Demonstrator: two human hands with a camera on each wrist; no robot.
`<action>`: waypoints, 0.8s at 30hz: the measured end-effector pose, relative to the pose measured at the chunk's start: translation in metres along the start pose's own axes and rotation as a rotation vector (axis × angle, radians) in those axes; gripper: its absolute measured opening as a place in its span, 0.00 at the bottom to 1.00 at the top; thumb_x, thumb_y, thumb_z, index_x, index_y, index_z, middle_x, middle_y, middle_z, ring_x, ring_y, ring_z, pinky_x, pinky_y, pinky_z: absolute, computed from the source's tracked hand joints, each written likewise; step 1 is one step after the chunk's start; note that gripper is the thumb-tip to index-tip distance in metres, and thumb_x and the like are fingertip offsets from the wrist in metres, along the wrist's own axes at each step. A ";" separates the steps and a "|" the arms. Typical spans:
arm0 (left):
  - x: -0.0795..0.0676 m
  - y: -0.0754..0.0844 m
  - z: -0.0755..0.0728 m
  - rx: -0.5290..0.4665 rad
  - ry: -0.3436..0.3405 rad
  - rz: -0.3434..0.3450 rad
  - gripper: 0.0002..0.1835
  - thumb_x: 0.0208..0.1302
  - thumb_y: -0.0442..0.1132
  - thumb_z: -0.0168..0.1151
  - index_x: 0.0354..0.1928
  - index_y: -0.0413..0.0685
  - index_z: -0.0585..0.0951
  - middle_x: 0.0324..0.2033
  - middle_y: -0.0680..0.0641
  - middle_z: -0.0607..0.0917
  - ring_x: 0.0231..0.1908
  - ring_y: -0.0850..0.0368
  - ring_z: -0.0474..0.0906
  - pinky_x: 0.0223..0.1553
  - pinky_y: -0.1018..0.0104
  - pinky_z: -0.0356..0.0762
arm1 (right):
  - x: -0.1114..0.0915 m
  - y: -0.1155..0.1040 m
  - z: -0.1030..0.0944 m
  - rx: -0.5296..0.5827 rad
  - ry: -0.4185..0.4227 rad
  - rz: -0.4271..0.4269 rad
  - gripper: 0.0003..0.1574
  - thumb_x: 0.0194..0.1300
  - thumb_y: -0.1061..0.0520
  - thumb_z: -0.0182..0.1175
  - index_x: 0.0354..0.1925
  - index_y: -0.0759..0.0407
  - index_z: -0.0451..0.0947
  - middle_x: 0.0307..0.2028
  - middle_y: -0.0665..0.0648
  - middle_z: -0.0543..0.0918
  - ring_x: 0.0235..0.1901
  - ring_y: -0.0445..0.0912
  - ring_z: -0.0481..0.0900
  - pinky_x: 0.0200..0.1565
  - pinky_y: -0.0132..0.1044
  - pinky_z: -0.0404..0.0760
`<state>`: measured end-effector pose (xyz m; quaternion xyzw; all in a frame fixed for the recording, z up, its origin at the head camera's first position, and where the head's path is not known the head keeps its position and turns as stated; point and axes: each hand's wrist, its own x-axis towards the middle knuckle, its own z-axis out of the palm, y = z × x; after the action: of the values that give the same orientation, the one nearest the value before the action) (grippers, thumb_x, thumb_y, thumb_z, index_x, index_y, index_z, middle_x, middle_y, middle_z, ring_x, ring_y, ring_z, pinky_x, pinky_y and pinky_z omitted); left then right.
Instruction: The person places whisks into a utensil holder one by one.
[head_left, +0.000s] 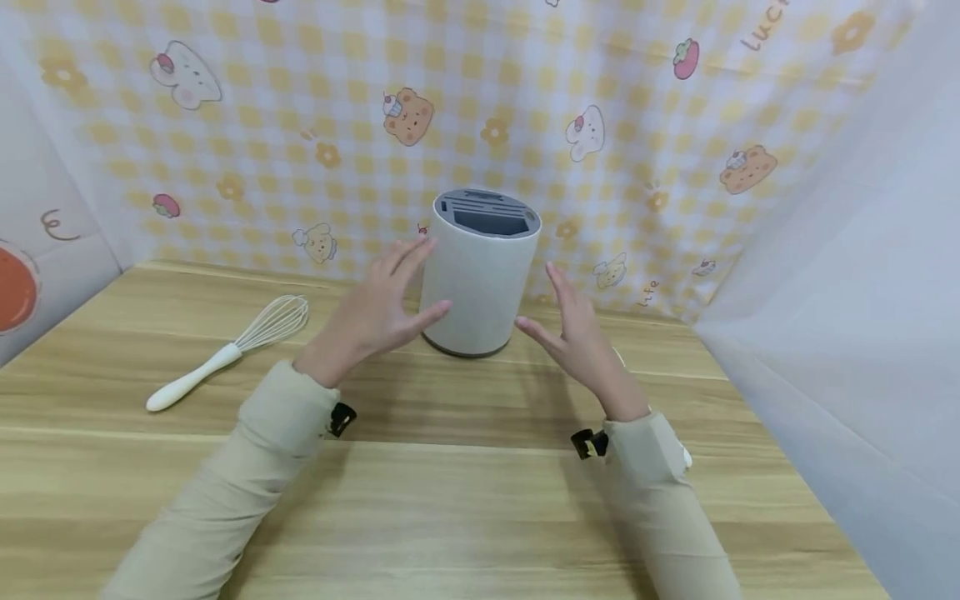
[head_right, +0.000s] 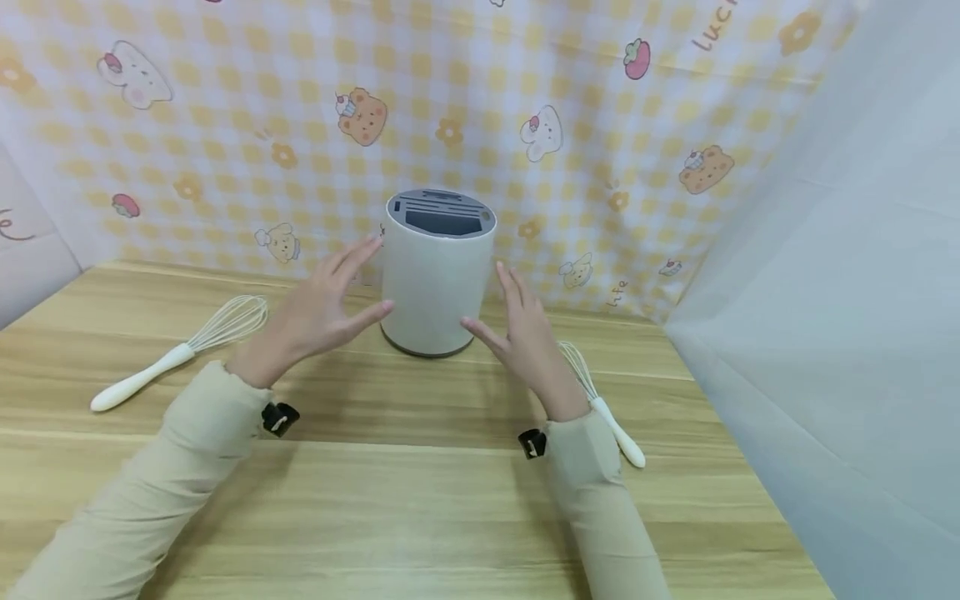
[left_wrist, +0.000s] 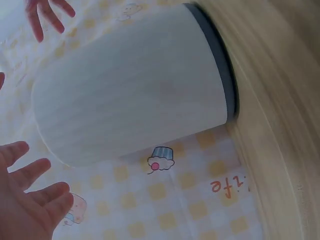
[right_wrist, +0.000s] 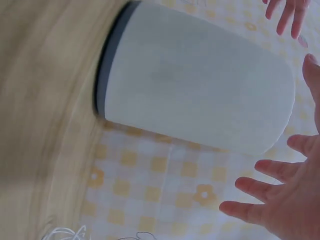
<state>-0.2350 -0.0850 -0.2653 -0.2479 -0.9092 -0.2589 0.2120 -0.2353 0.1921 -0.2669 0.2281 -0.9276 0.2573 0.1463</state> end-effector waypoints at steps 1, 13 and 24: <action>0.003 -0.002 -0.001 -0.026 0.008 -0.016 0.43 0.60 0.61 0.54 0.72 0.57 0.50 0.72 0.47 0.54 0.70 0.43 0.50 0.65 0.38 0.55 | 0.004 0.001 -0.001 0.040 0.007 0.007 0.54 0.62 0.39 0.56 0.73 0.55 0.39 0.72 0.62 0.46 0.71 0.59 0.45 0.69 0.58 0.47; 0.057 -0.018 -0.005 -0.416 0.139 -0.251 0.32 0.68 0.54 0.46 0.71 0.54 0.56 0.69 0.47 0.61 0.67 0.47 0.57 0.67 0.50 0.58 | 0.061 0.010 -0.021 0.478 0.142 0.251 0.37 0.70 0.46 0.47 0.71 0.52 0.48 0.67 0.62 0.60 0.63 0.57 0.64 0.62 0.52 0.67; 0.097 -0.030 -0.002 -0.690 0.131 -0.539 0.24 0.71 0.49 0.44 0.66 0.53 0.65 0.63 0.48 0.69 0.58 0.55 0.68 0.60 0.63 0.68 | 0.108 0.014 -0.019 0.778 0.185 0.480 0.29 0.71 0.49 0.46 0.68 0.51 0.59 0.64 0.57 0.68 0.59 0.51 0.69 0.59 0.43 0.72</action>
<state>-0.3272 -0.0751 -0.2251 -0.0414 -0.7862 -0.6086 0.0991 -0.3315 0.1754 -0.2144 0.0209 -0.7718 0.6319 0.0682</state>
